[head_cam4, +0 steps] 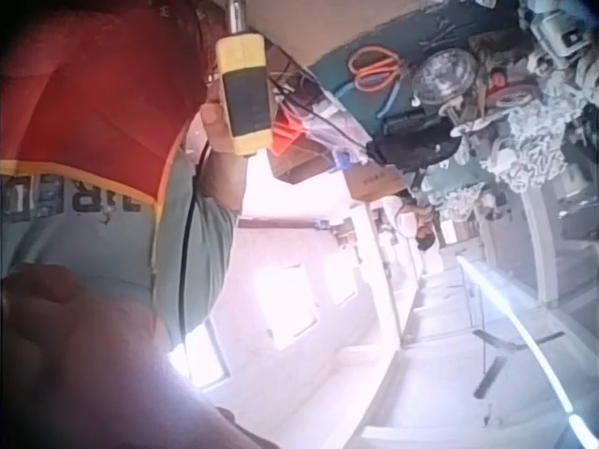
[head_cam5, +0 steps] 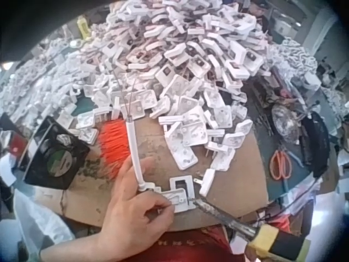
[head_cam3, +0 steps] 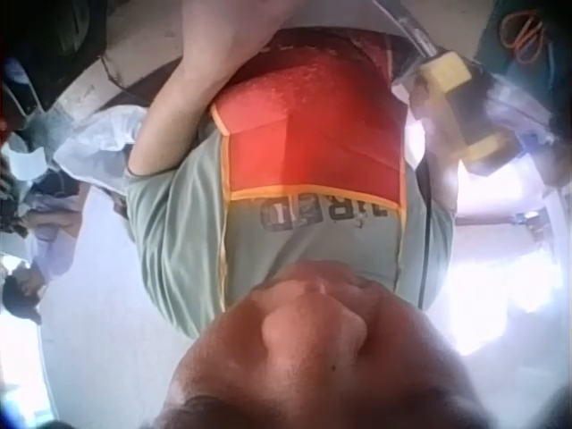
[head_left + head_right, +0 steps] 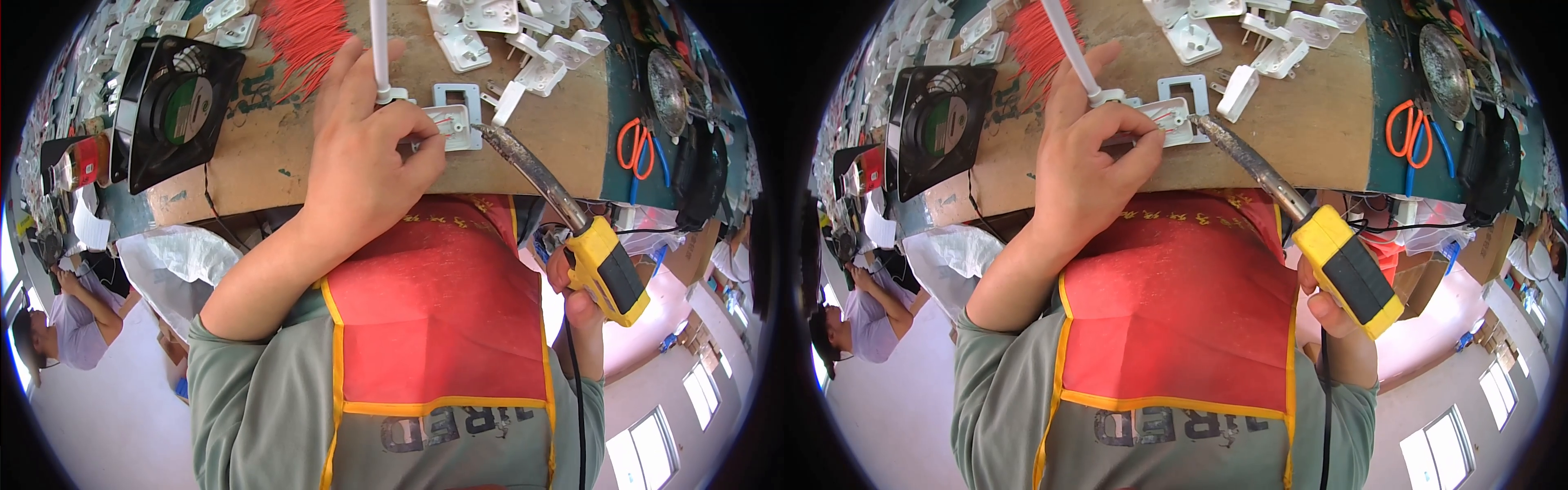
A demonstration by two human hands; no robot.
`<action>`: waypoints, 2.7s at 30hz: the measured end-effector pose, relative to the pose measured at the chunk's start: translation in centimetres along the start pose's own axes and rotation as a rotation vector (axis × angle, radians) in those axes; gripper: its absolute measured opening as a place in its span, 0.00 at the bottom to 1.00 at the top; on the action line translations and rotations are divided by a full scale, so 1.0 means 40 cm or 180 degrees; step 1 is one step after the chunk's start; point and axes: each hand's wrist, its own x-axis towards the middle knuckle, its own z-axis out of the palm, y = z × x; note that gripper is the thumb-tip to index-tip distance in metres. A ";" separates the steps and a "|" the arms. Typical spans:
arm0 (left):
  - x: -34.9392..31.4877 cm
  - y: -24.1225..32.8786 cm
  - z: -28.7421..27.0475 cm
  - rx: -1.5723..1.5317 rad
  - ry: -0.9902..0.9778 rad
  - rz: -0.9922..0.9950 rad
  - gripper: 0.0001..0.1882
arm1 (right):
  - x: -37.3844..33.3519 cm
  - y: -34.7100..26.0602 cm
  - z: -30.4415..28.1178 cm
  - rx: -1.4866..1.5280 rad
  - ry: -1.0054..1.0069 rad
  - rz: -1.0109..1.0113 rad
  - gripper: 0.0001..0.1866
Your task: The person solders red wires onto a plastic housing assembly using a soldering iron.
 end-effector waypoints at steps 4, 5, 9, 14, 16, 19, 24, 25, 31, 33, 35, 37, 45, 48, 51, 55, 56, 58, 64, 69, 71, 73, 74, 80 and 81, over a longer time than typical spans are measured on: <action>-0.002 -0.001 0.009 0.0051 0.0027 -0.0016 0.05 | 0.002 -0.006 -0.020 0.0263 0.0574 -0.0051 0.35; -0.002 0.000 0.006 -0.0058 0.0047 0.0073 0.05 | 0.010 -0.005 -0.029 0.0147 0.0741 -0.0091 0.45; -0.007 0.008 -0.003 -0.0049 -0.0100 -0.0129 0.05 | 0.058 -0.040 -0.106 -0.0348 0.1575 -0.1211 0.39; -0.012 0.011 -0.009 -0.0152 -0.0207 -0.0414 0.05 | 0.108 -0.062 -0.210 -0.0655 0.2469 -0.1412 0.32; -0.009 0.012 -0.009 -0.0157 -0.0192 -0.0423 0.05 | 0.134 -0.055 -0.227 -0.0591 0.2737 -0.0553 0.26; -0.009 0.013 -0.007 -0.0069 -0.0157 -0.0366 0.05 | 0.115 -0.016 -0.218 0.0074 0.2286 -0.1020 0.26; 0.000 0.007 -0.005 0.0078 -0.0180 -0.0064 0.07 | 0.147 -0.003 -0.145 0.0666 0.1444 -0.1110 0.32; 0.003 0.006 -0.007 0.0122 -0.0188 -0.0083 0.07 | 0.155 -0.003 -0.127 0.0710 0.1426 -0.1096 0.32; 0.018 0.017 -0.041 0.0294 -0.0443 0.0104 0.21 | 0.184 0.015 -0.053 0.0673 0.0791 -0.0742 0.37; 0.021 0.007 -0.053 0.0524 -0.0506 0.0281 0.22 | 0.188 0.020 -0.045 0.0707 0.0691 -0.0718 0.36; 0.023 -0.006 -0.063 0.0786 -0.0551 0.0426 0.23 | 0.195 0.025 -0.034 0.0756 0.0590 -0.0719 0.36; 0.020 -0.020 -0.058 0.0384 -0.0545 0.0562 0.22 | 0.202 0.024 -0.026 0.0934 0.0572 -0.0682 0.37; -0.011 0.006 -0.138 0.0006 0.0155 0.1045 0.23 | 0.222 0.065 -0.060 0.1042 0.0382 -0.0661 0.38; -0.083 -0.034 -0.226 0.0394 0.1112 0.1221 0.25 | 0.233 0.086 -0.076 0.1185 0.0332 -0.0706 0.37; -0.240 -0.109 -0.347 0.1043 0.1851 0.0281 0.25 | 0.233 0.087 -0.080 0.1263 0.0374 -0.0778 0.36; -0.531 -0.281 -0.491 0.2280 0.2145 -0.1546 0.25 | 0.233 0.079 -0.078 0.1249 0.0395 -0.0844 0.36; -0.611 -0.318 -0.505 0.2233 0.1991 -0.2264 0.25 | 0.231 0.075 -0.075 0.1243 0.0408 -0.0839 0.36; -0.749 -0.369 -0.510 0.2112 0.1370 -0.3528 0.28 | 0.238 0.073 -0.073 0.1207 0.0467 -0.0856 0.36; -0.799 -0.375 -0.495 0.2199 -0.0784 -0.4255 0.24 | 0.237 0.067 -0.065 0.1243 0.0328 -0.0767 0.37; -0.535 -0.353 -0.602 0.2392 0.1634 -0.2203 0.10 | 0.236 0.070 -0.063 0.1266 0.0340 -0.0851 0.37; -0.397 -0.288 -0.599 0.1398 0.2312 -0.1777 0.06 | 0.235 0.072 -0.061 0.1409 0.0487 -0.0752 0.37; -0.283 -0.163 -0.562 0.0922 0.2467 -0.0992 0.06 | 0.239 0.058 -0.060 0.1392 0.0344 -0.0869 0.36; -0.233 -0.121 -0.516 0.0923 0.2179 -0.0529 0.07 | 0.241 0.060 -0.060 0.1351 0.0243 -0.0904 0.35; 0.005 -0.006 -0.213 0.0367 0.0549 0.0445 0.13 | 0.243 0.061 -0.047 0.1370 0.0391 -0.0826 0.34; 0.045 -0.008 -0.164 0.0228 0.0459 0.0309 0.12 | 0.244 0.057 -0.044 0.1382 0.0399 -0.0762 0.33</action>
